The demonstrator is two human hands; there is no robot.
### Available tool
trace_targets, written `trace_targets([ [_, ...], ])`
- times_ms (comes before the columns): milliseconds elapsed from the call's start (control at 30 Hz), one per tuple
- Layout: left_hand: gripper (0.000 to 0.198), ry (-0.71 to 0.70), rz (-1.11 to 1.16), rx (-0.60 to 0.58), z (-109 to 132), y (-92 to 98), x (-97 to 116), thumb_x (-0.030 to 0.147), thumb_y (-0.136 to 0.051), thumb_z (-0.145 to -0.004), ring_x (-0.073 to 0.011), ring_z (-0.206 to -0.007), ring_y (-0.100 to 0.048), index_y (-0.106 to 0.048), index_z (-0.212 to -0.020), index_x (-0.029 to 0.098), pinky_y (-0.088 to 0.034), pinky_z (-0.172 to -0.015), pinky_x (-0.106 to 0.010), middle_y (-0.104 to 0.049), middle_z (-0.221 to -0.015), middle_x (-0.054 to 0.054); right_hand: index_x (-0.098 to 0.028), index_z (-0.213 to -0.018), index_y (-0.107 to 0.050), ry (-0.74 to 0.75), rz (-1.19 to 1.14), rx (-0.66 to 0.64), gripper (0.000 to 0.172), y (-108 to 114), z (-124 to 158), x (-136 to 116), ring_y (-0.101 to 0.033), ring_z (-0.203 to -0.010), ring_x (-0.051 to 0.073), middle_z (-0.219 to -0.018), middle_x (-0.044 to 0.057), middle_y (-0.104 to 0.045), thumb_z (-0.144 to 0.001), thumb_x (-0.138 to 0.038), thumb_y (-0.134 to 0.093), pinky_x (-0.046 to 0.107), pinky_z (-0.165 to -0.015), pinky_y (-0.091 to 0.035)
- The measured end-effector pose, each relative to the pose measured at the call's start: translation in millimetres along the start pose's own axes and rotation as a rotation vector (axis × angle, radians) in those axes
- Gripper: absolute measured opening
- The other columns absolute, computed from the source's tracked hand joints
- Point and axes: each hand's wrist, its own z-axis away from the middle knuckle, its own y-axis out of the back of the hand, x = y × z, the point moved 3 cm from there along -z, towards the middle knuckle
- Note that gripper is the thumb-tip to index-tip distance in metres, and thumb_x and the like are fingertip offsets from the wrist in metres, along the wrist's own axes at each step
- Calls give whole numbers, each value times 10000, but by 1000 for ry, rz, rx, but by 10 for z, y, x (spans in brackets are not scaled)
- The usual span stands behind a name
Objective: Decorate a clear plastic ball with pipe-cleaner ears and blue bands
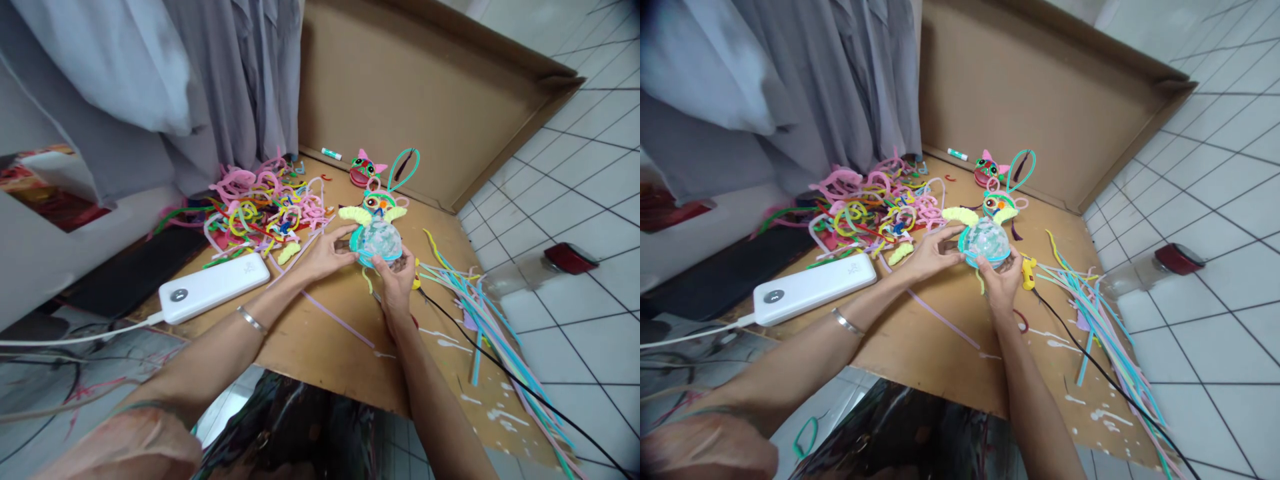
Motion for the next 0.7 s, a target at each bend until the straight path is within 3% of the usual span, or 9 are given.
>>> trace_targets([
  [400, 846, 36, 31, 2, 43, -39, 52, 303, -891, -582, -245, -973, -708, -554, -1346, 164, -573, -923, -438, -692, -1169, -124, -226, -1135, -505, 27, 36, 8, 685, -12, 18, -24, -650, -1032, 216, -1159, 87, -649, -578, -438, -844, 403, -945, -526],
  [700, 758, -8, 59, 5, -33, 31, -53, 372, -885, -598, -256, -1012, -696, -615, -1283, 190, -580, -911, -437, -688, -1195, -111, -228, -1150, -510, 40, 51, -37, 683, 0, 3, 16, -647, -1043, 219, -1157, 85, -642, -597, -466, -832, 392, -937, -527],
])
